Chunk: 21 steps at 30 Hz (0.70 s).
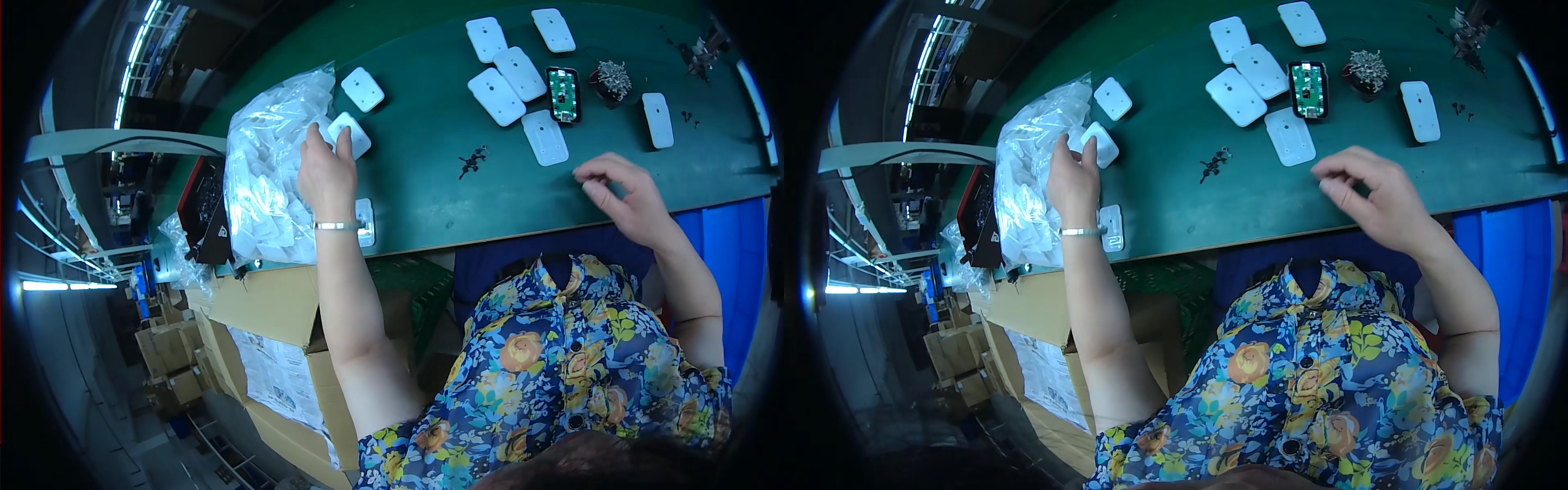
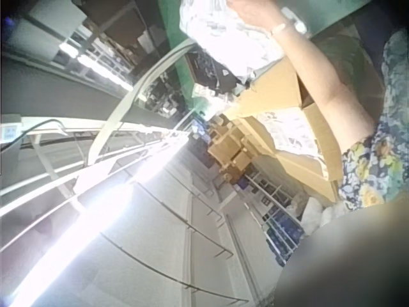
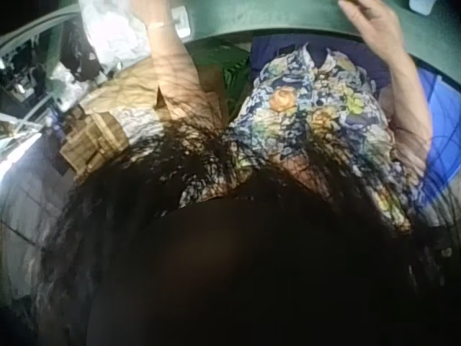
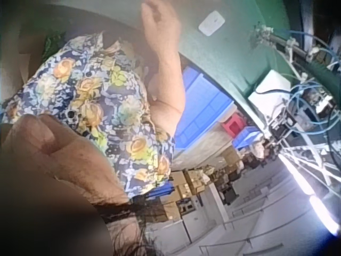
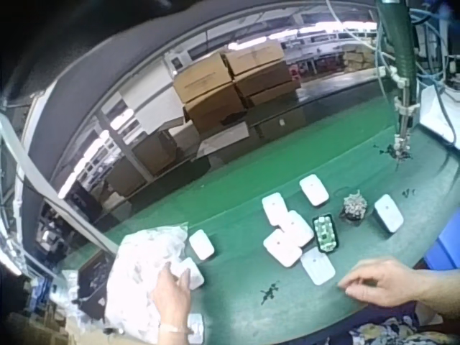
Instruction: The person assembles small electronic devices by inserting circuit boards into white plastic housings and securing them with screws. They repeatedly pick up a housing, place a board inside, add screws, and close the unit, then set the finished device on the table.
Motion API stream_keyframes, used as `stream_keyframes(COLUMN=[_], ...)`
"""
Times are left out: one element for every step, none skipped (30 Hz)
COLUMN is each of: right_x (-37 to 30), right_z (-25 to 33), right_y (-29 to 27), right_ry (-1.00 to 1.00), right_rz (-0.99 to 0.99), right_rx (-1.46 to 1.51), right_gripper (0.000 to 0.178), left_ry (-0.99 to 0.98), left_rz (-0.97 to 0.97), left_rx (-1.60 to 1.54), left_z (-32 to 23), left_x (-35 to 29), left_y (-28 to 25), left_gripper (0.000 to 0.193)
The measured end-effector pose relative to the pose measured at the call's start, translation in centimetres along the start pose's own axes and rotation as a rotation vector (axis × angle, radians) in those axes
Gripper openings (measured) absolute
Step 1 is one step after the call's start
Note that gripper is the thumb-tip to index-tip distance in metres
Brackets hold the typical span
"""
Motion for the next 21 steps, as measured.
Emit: stream_keyframes(right_x=[0.1, 0.0, -0.1, -0.2, -0.2, -0.3, -0.3, -0.3, -0.2, 0.1, 0.2, 0.0, 0.0, -0.1, -0.4, -0.9, -1.4, -1.8, -2.2, -2.6, -2.9], right_z=[-0.3, -0.8, -1.5, -2.0, -2.4, -2.5, -2.4, -2.3, -2.1, -2.1, -2.1, -2.1, -1.9, -1.7, -1.8, -2.1, -2.4, -2.5, -2.6, -2.7, -2.9], right_y=[-0.8, -1.2, -1.3, -1.5, -1.4, -1.2, -1.0, -0.9, -1.0, -1.2, -1.5, -1.7, -1.5, -1.3, -1.0, -0.9, -0.8, -0.7, -0.8, -0.9, -1.0], right_ry=[0.004, -0.016, 0.025, 0.061, 0.091, 0.08, 0.071, 0.063, 0.061, 0.058, 0.057, 0.052, 0.045, 0.037, 0.036, 0.035, 0.034, 0.039, 0.04, 0.041, 0.041], right_rz=[-0.085, -0.152, -0.168, -0.18, -0.174, -0.168, -0.165, -0.163, -0.183, -0.201, -0.224, -0.243, -0.264, -0.286, -0.286, -0.284, -0.283, -0.283, -0.278, -0.272, -0.267], right_rx=[-0.018, -0.049, -0.059, -0.062, -0.061, -0.057, -0.056, -0.058, -0.055, -0.05, -0.047, -0.041, -0.033, -0.025, -0.026, -0.023, -0.02, -0.013, -0.01, -0.008, -0.006], right_gripper=[0.015, 0.014, 0.014, 0.014, 0.014, 0.014, 0.014, 0.014, 0.013, 0.013, 0.013, 0.013, 0.012, 0.012, 0.012, 0.011, 0.011, 0.01, 0.01, 0.01, 0.01], left_ry=[0.067, 0.138, 0.212, 0.389, 0.55, 0.607, 0.666, 0.663, 0.66, 0.656, 0.645, 0.634, 0.626, 0.629, 0.631, 0.634, 0.669, 0.704, 0.742, 0.766, 0.794], left_rz=[-0.034, -0.069, -0.101, -0.147, -0.188, -0.151, -0.115, -0.103, -0.091, -0.079, -0.095, -0.112, -0.13, -0.14, -0.15, -0.158, -0.118, -0.079, -0.036, 0.023, 0.065], left_rx=[-0.11, -0.218, -0.336, -0.439, -0.531, -0.587, -0.646, -0.67, -0.694, -0.715, -0.695, -0.674, -0.651, -0.622, -0.594, -0.562, -0.534, -0.506, -0.481, -0.509, -0.513], left_z=[-1.8, -3.7, -5.6, -8.5, -11.1, -13.5, -15.9, -17.4, -18.7, -19.8, -20.7, -21.5, -21.7, -21.9, -22.1, -22.5, -22.8, -22.9, -23.2, -23.3, -23.3], left_x=[-0.6, -1.4, -2.3, -3.4, -5.0, -6.3, -7.1, -7.2, -6.9, -6.4, -5.6, -4.7, -3.9, -3.3, -2.7, -2.2, -1.8, -1.5, -1.2, -0.8, -0.4], left_y=[-1.2, -2.2, -2.3, -2.3, -2.5, -2.2, -2.0, -1.7, -1.4, -1.2, -1.1, -1.0, -0.9, -0.6, -0.3, 0.0, 0.4, 0.8, 1.3, 1.6, 1.9], left_gripper=[0.042, 0.039, 0.036, 0.034, 0.033, 0.033, 0.033, 0.035, 0.038, 0.041, 0.048, 0.055, 0.062, 0.069, 0.076, 0.084, 0.087, 0.091, 0.094, 0.093, 0.092])
Point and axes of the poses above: each hand's wrist, its own x-axis towards the middle knuckle, its own y-axis out of the palm, z = x × y, the point moved 6 cm from there along x, towards the middle knuckle, and after that the axes turned 15 degrees about y, right-handed, at the moved point
